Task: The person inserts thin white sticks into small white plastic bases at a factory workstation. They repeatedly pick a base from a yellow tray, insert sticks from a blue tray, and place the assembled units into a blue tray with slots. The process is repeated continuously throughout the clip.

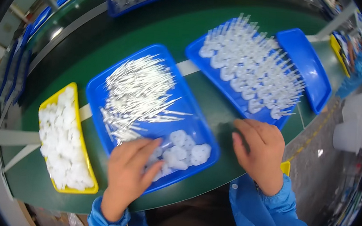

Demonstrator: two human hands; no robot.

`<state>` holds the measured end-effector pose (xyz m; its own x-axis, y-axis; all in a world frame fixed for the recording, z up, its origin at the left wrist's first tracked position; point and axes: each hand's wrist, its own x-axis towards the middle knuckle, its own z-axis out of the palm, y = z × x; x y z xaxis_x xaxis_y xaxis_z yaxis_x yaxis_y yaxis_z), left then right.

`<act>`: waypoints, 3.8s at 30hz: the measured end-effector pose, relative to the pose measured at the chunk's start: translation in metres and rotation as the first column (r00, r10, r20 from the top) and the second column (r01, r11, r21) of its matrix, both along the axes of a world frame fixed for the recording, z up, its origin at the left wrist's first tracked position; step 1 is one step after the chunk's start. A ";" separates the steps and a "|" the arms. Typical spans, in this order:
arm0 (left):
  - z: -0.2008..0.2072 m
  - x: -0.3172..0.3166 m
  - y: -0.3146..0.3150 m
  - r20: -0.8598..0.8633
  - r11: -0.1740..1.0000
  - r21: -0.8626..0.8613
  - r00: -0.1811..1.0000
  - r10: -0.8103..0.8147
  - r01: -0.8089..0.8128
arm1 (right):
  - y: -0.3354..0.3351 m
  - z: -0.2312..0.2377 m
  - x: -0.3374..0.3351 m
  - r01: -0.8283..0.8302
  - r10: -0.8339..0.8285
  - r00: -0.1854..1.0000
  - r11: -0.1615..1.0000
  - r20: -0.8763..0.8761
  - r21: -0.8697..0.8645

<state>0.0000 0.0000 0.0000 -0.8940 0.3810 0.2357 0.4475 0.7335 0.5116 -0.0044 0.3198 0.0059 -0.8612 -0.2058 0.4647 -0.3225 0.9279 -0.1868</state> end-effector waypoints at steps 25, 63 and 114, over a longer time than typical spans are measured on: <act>-0.008 -0.034 -0.039 0.135 0.786 0.570 0.971 0.199 -0.240 | -0.117 0.005 -0.098 -0.372 0.682 0.715 0.554 0.151 -0.744; -0.029 -0.028 -0.032 0.258 0.555 0.770 0.950 0.178 -0.313 | -0.136 -0.012 -0.089 -0.557 0.625 0.780 0.714 0.029 -0.424; -0.014 -0.021 -0.030 0.453 0.384 0.810 0.889 0.068 -0.443 | -0.135 -0.015 -0.088 -0.507 0.649 0.756 0.664 0.086 -0.550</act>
